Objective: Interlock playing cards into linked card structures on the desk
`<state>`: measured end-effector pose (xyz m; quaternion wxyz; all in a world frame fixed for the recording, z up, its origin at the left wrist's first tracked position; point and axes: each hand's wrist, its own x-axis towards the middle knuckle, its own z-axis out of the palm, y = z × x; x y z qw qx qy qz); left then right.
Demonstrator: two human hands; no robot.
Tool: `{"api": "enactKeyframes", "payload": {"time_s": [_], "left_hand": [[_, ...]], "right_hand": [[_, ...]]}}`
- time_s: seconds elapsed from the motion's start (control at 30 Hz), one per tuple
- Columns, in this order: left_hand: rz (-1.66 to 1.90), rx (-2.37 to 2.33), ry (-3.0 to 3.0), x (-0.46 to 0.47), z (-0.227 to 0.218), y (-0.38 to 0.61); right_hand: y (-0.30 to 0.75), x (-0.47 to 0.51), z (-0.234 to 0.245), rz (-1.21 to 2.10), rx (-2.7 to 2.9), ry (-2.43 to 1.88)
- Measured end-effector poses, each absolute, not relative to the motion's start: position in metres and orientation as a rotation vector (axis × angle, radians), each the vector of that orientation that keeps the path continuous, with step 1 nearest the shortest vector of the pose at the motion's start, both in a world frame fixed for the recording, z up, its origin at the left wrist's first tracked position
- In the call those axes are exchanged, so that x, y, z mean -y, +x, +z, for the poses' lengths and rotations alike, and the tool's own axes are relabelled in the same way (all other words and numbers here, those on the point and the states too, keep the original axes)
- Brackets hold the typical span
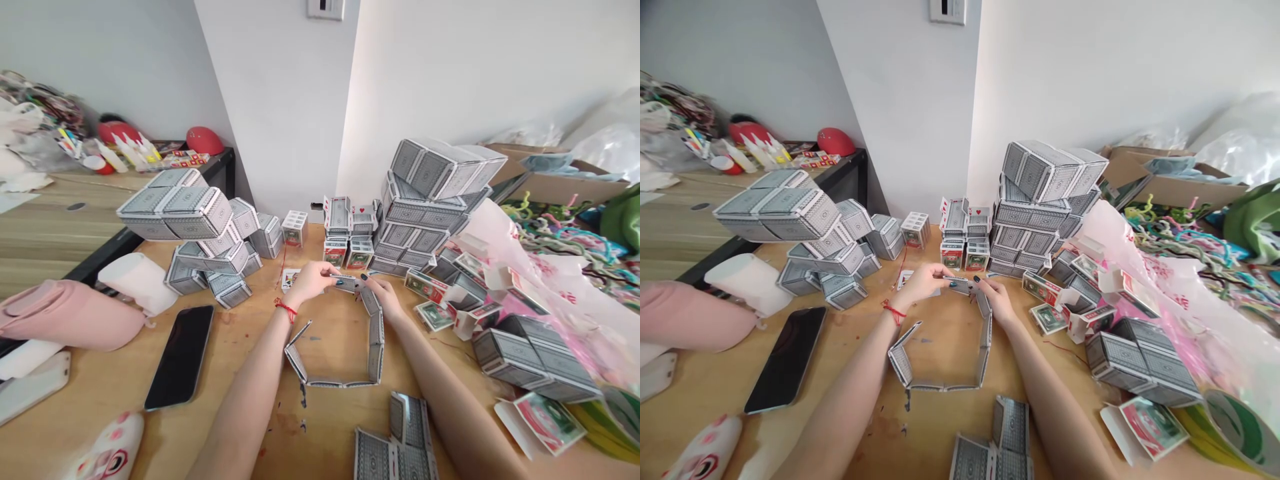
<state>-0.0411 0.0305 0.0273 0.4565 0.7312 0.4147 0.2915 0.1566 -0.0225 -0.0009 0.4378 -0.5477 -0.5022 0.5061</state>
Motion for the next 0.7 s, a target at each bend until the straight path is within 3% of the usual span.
{"api": "enactKeyframes", "payload": {"time_s": [0.7], "left_hand": [[0.776,-1.203,1.829,-0.0334,0.02,-0.0457]], "right_hand": [[0.1558,0.0223,0.001,1.267,1.094,-1.387]]}}
